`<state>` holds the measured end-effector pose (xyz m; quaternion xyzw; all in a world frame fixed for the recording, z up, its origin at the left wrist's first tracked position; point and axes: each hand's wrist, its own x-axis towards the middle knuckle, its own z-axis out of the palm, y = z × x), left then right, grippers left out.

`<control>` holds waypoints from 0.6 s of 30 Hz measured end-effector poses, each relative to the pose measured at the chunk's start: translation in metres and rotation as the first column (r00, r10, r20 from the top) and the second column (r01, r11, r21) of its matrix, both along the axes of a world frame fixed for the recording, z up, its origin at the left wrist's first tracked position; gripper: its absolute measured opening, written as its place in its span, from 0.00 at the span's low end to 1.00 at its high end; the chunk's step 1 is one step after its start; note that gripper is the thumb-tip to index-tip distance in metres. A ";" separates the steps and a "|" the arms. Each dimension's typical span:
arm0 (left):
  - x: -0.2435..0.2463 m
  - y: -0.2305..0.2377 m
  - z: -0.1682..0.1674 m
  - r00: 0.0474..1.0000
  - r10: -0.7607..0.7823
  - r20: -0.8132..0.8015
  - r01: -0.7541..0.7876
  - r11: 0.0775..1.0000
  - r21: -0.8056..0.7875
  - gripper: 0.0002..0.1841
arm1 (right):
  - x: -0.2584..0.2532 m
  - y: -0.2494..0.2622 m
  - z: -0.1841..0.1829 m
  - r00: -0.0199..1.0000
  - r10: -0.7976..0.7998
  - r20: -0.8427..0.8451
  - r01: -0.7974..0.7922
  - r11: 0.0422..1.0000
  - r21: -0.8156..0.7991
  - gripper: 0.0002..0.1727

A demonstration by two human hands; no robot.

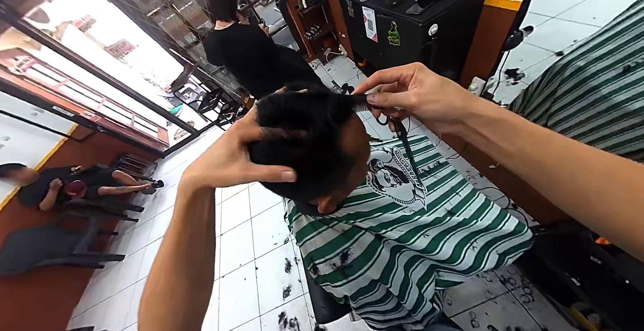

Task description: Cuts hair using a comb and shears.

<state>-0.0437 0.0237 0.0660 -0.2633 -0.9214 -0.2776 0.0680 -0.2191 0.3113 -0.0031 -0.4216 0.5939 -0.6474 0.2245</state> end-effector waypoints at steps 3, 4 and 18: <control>-0.018 0.023 0.010 0.999 -0.032 -0.006 0.030 0.972 -0.234 0.25 | 0.021 0.010 -0.010 0.997 -0.016 0.075 0.016 1.000 0.000 0.14; -0.023 0.028 0.012 0.998 -0.061 -0.002 0.057 0.958 -0.280 0.25 | 0.026 0.013 -0.013 0.990 -0.012 0.139 0.011 1.000 0.011 0.14; -0.027 0.066 0.020 0.995 -0.093 0.047 0.104 0.916 -0.387 0.34 | 0.050 0.041 -0.005 0.837 0.046 0.545 -0.023 0.998 -0.050 0.16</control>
